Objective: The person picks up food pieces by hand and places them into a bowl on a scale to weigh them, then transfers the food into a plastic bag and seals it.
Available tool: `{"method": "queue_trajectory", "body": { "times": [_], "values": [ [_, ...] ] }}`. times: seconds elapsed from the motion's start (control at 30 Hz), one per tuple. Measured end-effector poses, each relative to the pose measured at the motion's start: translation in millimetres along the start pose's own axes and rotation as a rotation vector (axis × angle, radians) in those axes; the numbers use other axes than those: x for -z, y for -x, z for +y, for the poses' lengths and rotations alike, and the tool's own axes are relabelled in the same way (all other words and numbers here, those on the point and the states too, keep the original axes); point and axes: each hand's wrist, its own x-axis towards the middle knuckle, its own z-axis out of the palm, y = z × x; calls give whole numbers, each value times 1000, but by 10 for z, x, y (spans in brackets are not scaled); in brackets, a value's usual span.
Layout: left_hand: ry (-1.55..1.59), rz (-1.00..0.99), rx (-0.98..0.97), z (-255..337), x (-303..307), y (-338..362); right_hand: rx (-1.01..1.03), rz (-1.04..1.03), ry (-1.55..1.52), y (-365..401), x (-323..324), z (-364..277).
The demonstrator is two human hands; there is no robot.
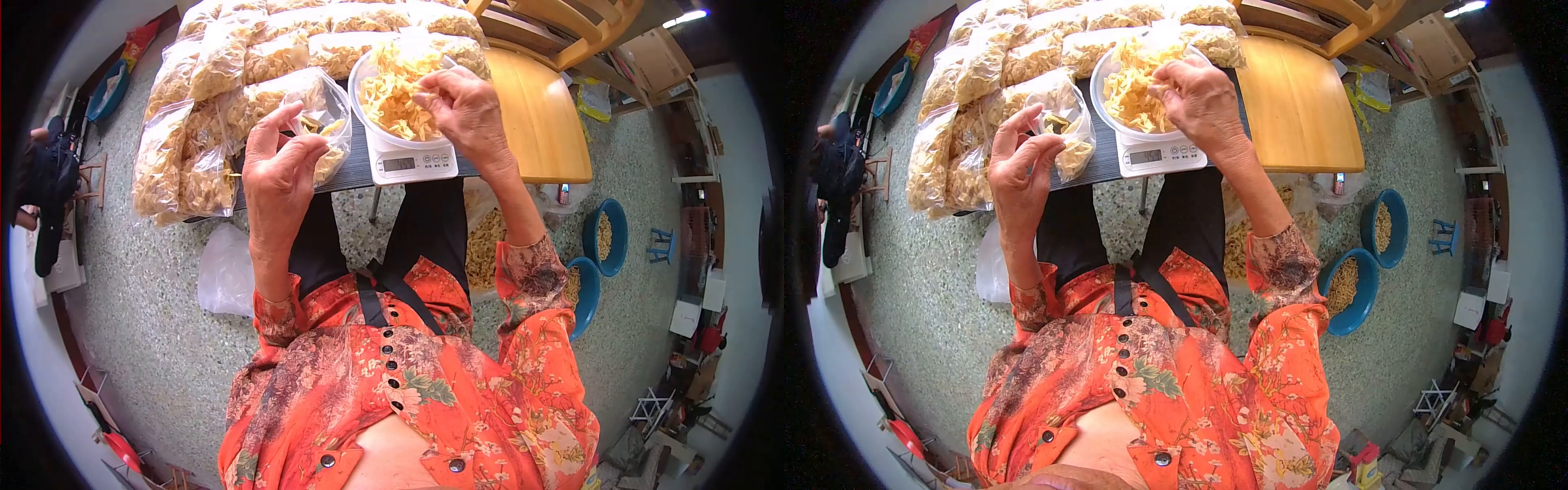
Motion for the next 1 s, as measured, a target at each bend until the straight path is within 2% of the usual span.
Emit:
{"method": "queue_trajectory", "body": {
  "times": [0.07,0.13,0.17,0.2,0.3,0.33,0.4,0.43,0.57,0.67,0.73,0.8,0.87,1.0],
  "values": [
    [-2,3,-6,-4,-7,1,3,48,-82,-24,57,3],
    [14,7,-8,2,-9,-1,-279,138,-403,-36,88,6],
    [28,10,-8,8,-13,-3,-390,121,-765,-48,120,64],
    [30,12,-10,10,-17,1,-387,122,-763,-59,102,90],
    [21,0,8,-3,-16,5,-698,286,-1095,-97,47,182],
    [19,4,-7,-13,-13,5,-694,289,-1092,-109,51,195],
    [21,12,-25,-9,-17,-7,-734,342,-1387,-128,59,220],
    [17,-2,-17,-2,-15,-7,-751,345,-1424,-136,73,155],
    [59,-27,10,5,-47,1,-704,273,-1451,-138,61,-233],
    [51,-13,-14,18,-90,6,-585,208,-1305,-119,-77,-591],
    [80,19,-31,21,-116,6,-406,101,-1119,-125,-213,-719],
    [42,19,-39,47,-99,-1,-349,-26,-881,-133,-262,-830],
    [20,31,-52,45,-75,-3,-239,-24,-674,-113,-380,-818],
    [1,52,-66,7,-35,-1,-102,-36,-505,-54,-324,-767]
  ]
}}
